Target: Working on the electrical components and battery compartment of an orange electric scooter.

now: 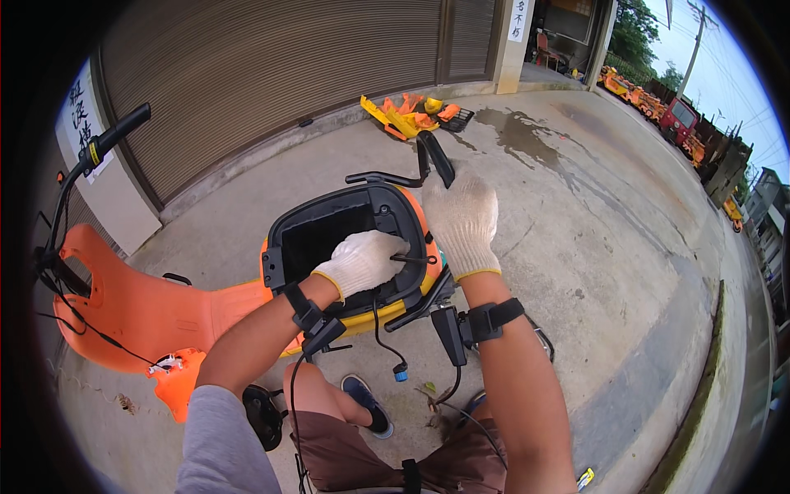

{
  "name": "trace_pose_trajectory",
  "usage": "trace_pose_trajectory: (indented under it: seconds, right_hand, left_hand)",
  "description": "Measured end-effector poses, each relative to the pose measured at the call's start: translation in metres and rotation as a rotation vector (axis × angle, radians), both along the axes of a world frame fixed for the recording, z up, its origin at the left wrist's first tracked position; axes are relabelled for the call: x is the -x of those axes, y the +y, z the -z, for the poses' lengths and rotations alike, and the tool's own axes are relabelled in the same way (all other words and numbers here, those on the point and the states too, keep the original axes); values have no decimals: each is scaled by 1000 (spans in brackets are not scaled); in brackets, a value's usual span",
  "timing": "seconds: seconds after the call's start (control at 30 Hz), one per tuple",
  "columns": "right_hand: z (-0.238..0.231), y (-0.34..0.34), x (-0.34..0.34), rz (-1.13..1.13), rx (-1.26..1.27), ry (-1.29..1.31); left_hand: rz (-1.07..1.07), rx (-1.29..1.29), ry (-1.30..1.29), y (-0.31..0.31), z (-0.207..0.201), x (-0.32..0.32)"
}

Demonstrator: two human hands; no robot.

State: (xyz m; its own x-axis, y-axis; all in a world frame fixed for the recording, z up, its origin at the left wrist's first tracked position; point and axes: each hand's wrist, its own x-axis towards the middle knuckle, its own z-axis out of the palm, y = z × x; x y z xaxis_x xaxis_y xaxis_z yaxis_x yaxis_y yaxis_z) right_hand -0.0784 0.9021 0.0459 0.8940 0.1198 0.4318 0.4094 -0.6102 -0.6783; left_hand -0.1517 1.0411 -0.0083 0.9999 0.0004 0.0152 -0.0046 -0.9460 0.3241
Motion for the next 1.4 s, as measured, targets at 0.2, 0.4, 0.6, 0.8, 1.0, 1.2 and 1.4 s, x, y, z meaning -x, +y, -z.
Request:
trace_pose_trajectory:
  seconds: [0.2,0.4,0.6,0.8,1.0,1.2,1.4]
  right_hand:
    - [2,1,0,7,-16,-10]
    - [1,0,-1,-1,-14,12]
    - [2,1,-1,3,-12,4]
    - [-1,2,1,19,-9,0]
    - [-2,2,3,33,5,24]
    - [1,2,2,32,-4,-16]
    - [4,2,0,16,-42,-25]
  left_hand:
    - [-9,-164,-7,-9,8,-5]
    - [-101,-149,7,-14,12,-7]
    - [-49,-157,-33,-10,10,-7]
    - [-67,-277,7,-20,12,-9]
    - [-126,-227,-124,-26,23,-9]
    - [-109,6,-110,-7,16,-4]
    - [-72,343,91,40,-10,11]
